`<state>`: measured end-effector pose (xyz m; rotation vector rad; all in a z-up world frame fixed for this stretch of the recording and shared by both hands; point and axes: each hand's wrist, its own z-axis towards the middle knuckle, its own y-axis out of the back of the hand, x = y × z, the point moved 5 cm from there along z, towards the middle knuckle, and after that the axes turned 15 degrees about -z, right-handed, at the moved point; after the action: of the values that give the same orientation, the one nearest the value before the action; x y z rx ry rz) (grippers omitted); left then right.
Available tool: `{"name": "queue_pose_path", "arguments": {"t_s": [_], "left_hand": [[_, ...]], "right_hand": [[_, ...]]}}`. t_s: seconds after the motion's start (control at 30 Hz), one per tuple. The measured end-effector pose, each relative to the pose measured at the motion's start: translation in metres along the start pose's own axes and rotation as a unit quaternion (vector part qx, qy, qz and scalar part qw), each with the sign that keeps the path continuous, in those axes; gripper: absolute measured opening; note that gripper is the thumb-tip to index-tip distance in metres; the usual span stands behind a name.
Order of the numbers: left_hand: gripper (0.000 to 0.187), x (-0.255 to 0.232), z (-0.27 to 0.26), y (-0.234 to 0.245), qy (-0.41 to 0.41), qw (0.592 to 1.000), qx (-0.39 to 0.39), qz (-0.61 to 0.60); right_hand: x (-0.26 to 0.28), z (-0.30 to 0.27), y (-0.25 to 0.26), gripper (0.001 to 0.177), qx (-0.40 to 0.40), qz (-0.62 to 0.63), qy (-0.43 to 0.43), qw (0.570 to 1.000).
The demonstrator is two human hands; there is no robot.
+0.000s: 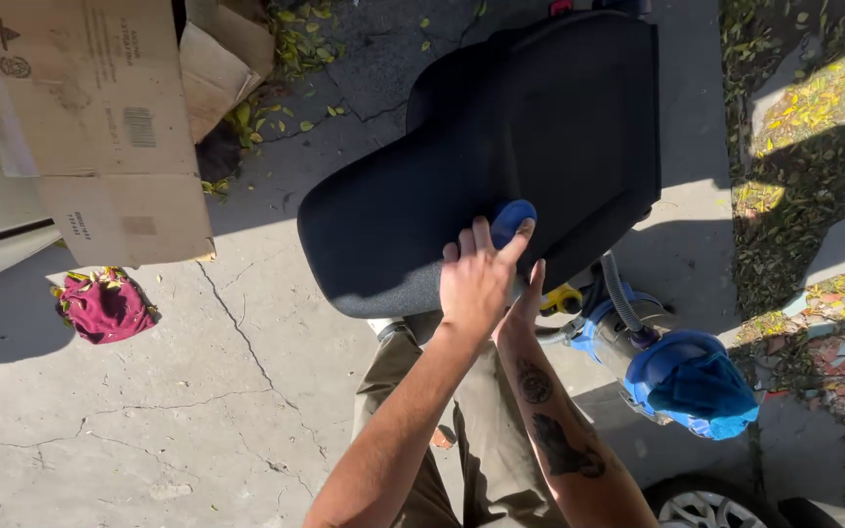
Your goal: The person cleans a black car seat placed on a concrete surface. They use a yellow spray bottle to apply liquid to the seat and a blue sponge to scrub the surface. The person repeatedly sprays and scrubs different sections of the seat, including the sides and the main seating area.
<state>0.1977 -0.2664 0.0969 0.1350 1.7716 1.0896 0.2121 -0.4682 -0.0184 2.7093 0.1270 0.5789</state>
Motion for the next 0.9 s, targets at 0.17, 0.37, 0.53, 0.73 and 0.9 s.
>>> {"name": "queue_pose_path", "arguments": {"t_s": [0.17,0.37,0.53,0.73,0.9], "left_hand": [[0.034,0.095,-0.040,0.109,0.001,0.993,-0.093,0.069],[0.033,0.075,-0.039,0.097,0.077,0.980,-0.136,0.125],[0.033,0.019,0.035,0.053,-0.063,0.993,-0.063,0.077],[0.051,0.127,-0.042,0.145,0.104,0.987,0.026,0.118],[0.033,0.083,0.015,0.083,-0.014,0.992,-0.105,0.068]], "right_hand": [[0.014,0.011,-0.029,0.061,-0.039,0.106,-0.004,0.994],[0.012,0.020,-0.008,0.063,-0.109,0.083,-0.006,0.990],[0.013,0.016,-0.004,0.097,-0.225,0.018,0.041,0.973],[0.011,0.024,0.001,0.082,-0.121,-0.090,0.089,0.984],[0.014,0.007,-0.001,0.070,-0.257,-0.194,0.201,0.925]]}}
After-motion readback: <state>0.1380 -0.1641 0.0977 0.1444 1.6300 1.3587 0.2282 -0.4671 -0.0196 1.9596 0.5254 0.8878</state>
